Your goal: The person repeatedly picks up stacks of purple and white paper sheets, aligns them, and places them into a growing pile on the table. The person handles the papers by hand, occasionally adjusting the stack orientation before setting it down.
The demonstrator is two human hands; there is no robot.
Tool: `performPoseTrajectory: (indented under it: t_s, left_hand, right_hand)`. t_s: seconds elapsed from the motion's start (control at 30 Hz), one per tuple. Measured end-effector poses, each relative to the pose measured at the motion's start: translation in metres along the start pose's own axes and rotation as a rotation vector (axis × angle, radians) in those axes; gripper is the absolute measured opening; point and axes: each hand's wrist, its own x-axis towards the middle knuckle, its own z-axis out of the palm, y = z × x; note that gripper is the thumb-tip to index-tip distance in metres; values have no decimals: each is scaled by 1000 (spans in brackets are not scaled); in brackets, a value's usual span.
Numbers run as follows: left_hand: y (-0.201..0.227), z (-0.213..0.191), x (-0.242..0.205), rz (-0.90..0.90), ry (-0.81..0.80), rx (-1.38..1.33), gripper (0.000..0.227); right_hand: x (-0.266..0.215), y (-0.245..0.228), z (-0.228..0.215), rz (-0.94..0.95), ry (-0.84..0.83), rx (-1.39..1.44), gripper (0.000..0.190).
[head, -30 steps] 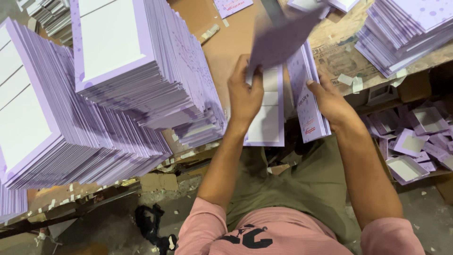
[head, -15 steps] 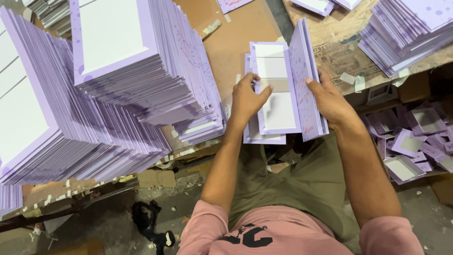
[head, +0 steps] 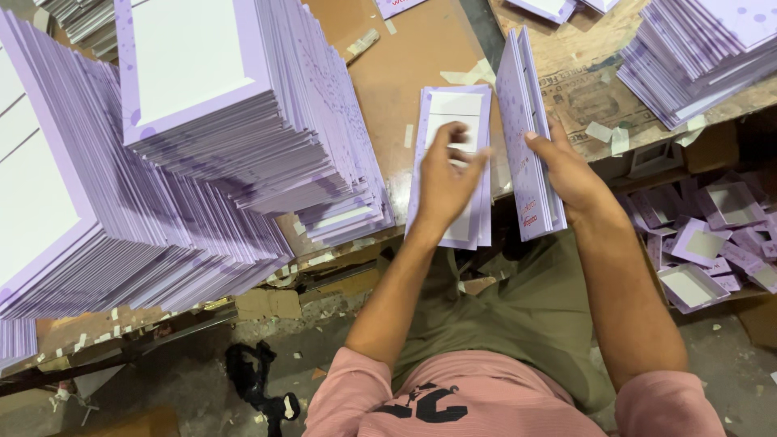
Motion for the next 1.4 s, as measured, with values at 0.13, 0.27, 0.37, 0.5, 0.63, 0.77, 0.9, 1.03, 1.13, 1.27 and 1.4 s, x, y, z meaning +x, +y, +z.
performPoseTrajectory:
  t_s: [0.13,0.27,0.37,0.5,0.63,0.77,0.9,1.03,1.13,1.27,1.4]
  left_hand:
    - [7,27,-11,-51,-168,-327,71]
    - [7,41,-10,-120,-194,-419,74]
    - [11,44,-8,-195,-176,-431,73]
    - [15,37,-7,-233,-113,-301,64]
    - [6,19,-9,-217,-38,99,59]
    - [-14,8,-7,-187,-50,104,56]
    - [-23,3,-8,-125,-11,93,49]
    - [-8,-5,-5,-78,61,-79,41]
    - [13,-15,-2,38,132,-214,39]
    - [39,-28,7,290,213,-45,24]
    - [55,-30,-3,606,258,406,32]
  right_hand:
    - [1,6,-4,36,18,117,61]
    - [3,11,-7,41,17,187,62]
    - [4,15,-9,28,8,217,62]
    - [4,18,-15,11,-1,215,63]
    - [4,17,-15,8,21,167,63]
    - [3,13,-10,25,49,110,63]
    - [1,11,-8,30,51,89,64]
    - [-1,7,-7,44,51,73,65]
    - [-2,3,-6,21,57,43,66]
    - [-6,3,-7,59,98,59,68]
    - [-4,4,-5,6,89,61,66]
